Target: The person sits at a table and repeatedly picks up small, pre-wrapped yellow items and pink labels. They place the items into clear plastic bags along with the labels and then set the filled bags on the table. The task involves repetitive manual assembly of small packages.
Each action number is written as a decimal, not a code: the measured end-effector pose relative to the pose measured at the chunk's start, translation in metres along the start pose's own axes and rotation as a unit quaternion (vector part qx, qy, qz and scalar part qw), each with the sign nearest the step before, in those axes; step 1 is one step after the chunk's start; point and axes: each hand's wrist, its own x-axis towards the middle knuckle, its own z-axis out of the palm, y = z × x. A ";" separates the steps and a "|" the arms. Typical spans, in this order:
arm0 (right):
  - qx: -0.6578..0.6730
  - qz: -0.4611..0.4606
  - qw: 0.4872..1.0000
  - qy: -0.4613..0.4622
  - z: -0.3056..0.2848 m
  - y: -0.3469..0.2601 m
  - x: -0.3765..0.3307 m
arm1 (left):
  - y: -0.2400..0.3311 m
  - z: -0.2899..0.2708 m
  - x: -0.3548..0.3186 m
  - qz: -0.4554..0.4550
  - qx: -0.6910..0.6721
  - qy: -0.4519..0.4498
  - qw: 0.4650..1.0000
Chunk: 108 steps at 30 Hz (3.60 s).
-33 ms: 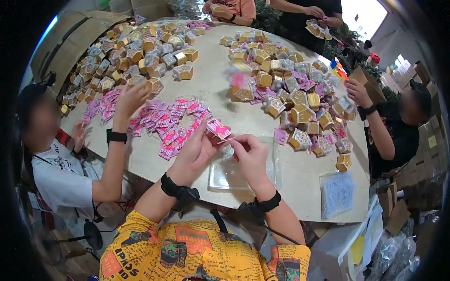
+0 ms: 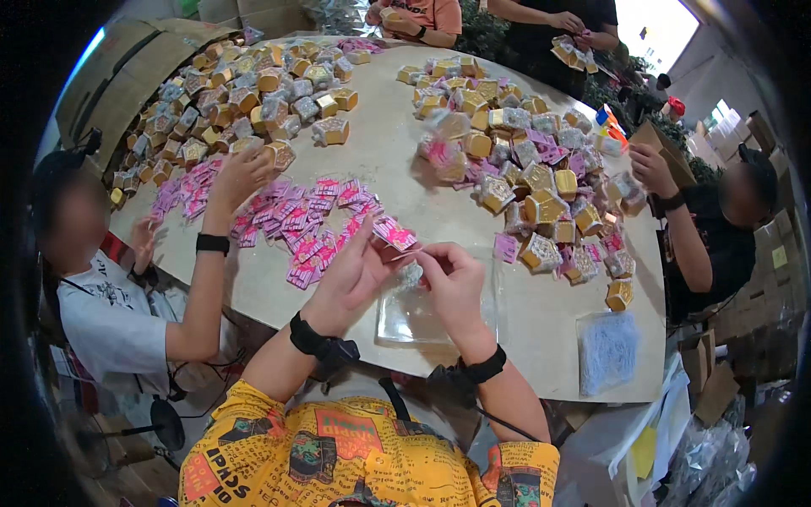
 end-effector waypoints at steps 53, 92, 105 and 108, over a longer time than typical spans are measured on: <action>0.119 0.188 0.953 -0.205 -0.042 -0.021 0.023 | 0.056 0.068 -0.023 0.405 0.837 -0.262 0.258; -0.484 -0.487 0.714 -0.140 -0.011 -0.057 0.041 | 0.099 0.058 0.040 -0.140 0.561 -0.195 0.793; -0.377 -0.369 0.848 -0.047 -0.048 -0.057 0.042 | 0.176 -0.093 0.201 0.068 0.871 0.265 0.408; -0.395 -0.341 0.852 -0.037 -0.060 -0.055 0.038 | 0.161 -0.094 0.200 0.140 0.878 0.259 0.377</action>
